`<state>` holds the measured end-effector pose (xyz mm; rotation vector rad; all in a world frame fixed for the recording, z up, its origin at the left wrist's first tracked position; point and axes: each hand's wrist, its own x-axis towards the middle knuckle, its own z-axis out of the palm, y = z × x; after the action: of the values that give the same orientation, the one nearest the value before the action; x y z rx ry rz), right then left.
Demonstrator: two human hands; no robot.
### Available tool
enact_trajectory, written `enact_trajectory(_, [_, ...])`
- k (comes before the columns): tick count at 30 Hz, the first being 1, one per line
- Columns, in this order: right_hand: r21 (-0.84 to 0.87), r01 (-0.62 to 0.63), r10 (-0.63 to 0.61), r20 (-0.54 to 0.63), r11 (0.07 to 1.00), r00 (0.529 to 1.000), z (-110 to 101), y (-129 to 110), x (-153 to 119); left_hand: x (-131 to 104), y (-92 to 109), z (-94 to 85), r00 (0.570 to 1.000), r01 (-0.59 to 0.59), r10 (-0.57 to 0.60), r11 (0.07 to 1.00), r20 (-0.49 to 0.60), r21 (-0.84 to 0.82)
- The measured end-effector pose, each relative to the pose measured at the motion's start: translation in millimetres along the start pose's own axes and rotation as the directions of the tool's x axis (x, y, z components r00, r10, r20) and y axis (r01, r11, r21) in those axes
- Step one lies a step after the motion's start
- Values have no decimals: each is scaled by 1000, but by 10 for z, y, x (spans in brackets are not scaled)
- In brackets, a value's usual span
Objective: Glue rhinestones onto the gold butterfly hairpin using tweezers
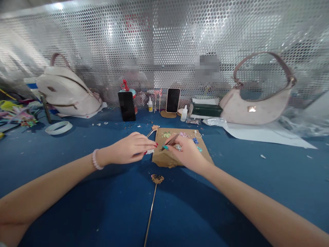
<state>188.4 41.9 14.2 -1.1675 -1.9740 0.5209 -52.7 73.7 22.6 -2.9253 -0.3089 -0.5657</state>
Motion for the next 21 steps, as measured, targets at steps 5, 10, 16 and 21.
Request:
enact_trajectory(5, [-28,-6,6,-5,1000,1000,-5,29,8,-11,-14,-21,1000,25,-25,1000,-7,4])
enact_trajectory(10, [-68,-16,16,0,998,1000,-13,65,7,-17,-24,-34,999,47,-47,999,-5,5])
enact_trajectory(16, [-114,-23,24,7,993,1000,-20,124,12,-29,-39,-17,998,58,-58,998,-7,-6])
enact_trajectory(21, [-154,-8,18,63,988,998,-37,194,35,-31,-42,-6,999,53,-53,998,-1,-15])
